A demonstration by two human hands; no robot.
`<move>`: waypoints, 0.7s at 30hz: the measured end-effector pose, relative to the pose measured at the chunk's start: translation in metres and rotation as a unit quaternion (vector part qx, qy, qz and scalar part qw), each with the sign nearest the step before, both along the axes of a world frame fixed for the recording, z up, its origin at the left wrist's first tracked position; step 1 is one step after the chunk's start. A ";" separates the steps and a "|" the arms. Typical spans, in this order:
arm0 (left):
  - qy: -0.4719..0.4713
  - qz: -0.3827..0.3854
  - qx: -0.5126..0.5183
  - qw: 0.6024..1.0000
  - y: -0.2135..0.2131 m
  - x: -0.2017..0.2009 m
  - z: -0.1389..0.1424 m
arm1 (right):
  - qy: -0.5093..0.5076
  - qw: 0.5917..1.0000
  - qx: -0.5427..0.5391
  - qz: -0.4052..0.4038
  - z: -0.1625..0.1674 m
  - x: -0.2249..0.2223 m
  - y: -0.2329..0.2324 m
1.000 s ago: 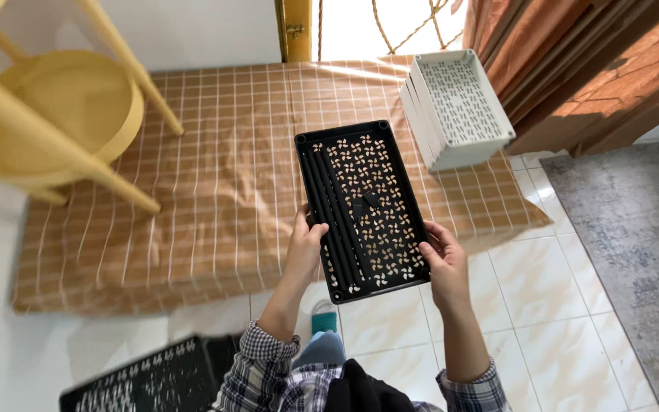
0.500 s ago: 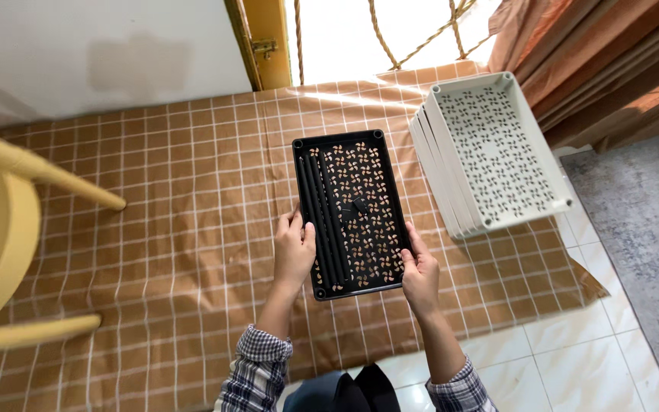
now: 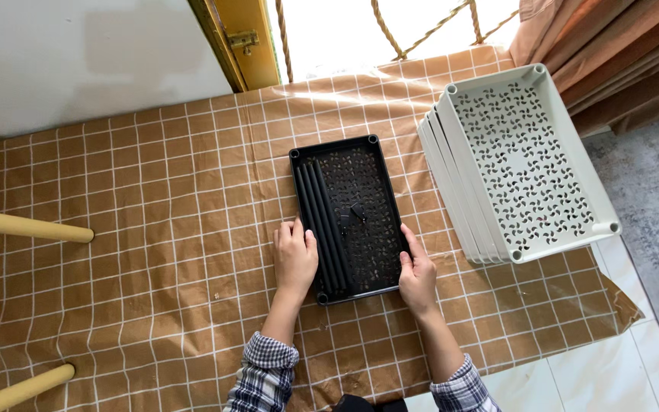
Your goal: The person assembles a white plastic tiered storage rack by inserting poles into the perforated trays, then pulls the poles out to take the rack apart. They then fit the trays and poles of a black storage rack together on the floor, attaching a top tray at the end.
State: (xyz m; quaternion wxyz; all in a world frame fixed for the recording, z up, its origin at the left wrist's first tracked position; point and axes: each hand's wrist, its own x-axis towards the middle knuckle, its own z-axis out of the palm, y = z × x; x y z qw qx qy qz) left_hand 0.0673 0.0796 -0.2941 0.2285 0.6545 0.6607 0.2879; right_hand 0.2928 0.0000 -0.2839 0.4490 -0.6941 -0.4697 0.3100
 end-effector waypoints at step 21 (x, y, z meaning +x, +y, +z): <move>-0.119 0.012 0.053 0.991 -0.153 -0.015 0.131 | -0.054 0.991 0.090 0.084 0.093 -0.030 -0.116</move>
